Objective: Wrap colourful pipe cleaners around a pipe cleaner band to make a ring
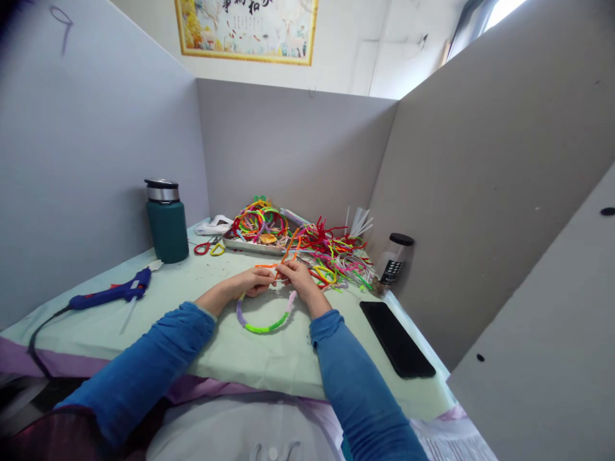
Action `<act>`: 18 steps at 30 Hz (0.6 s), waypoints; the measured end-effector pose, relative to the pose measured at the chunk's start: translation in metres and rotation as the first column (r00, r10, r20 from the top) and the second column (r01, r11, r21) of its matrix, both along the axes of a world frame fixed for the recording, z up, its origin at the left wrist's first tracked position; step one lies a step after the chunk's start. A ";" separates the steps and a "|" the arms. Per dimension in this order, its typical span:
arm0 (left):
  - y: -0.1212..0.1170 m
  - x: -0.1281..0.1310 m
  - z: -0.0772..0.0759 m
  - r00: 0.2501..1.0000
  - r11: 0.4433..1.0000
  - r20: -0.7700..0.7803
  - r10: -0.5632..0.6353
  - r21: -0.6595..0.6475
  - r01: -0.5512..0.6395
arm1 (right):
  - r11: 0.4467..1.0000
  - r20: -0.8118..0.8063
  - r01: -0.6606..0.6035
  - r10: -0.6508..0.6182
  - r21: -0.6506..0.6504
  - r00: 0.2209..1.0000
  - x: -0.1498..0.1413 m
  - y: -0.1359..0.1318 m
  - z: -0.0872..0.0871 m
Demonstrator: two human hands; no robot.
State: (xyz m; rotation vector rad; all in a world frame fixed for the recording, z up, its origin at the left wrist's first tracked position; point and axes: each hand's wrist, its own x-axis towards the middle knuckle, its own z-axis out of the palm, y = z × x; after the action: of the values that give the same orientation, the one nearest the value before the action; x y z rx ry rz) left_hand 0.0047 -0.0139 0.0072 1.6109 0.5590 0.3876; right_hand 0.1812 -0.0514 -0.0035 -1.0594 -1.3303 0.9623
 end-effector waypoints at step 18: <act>-0.003 0.000 0.001 1.000 1.000 -0.014 -0.006 0.015 0.006 | 0.998 0.063 0.004 0.000 -0.055 0.998 0.000 0.000 -0.003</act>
State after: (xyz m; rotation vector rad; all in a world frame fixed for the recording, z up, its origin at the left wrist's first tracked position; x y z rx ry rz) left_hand 0.0050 -0.0164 0.0079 1.6303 0.5629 0.3777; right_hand 0.1813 -0.0512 -0.0060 -1.1413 -1.3603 0.9763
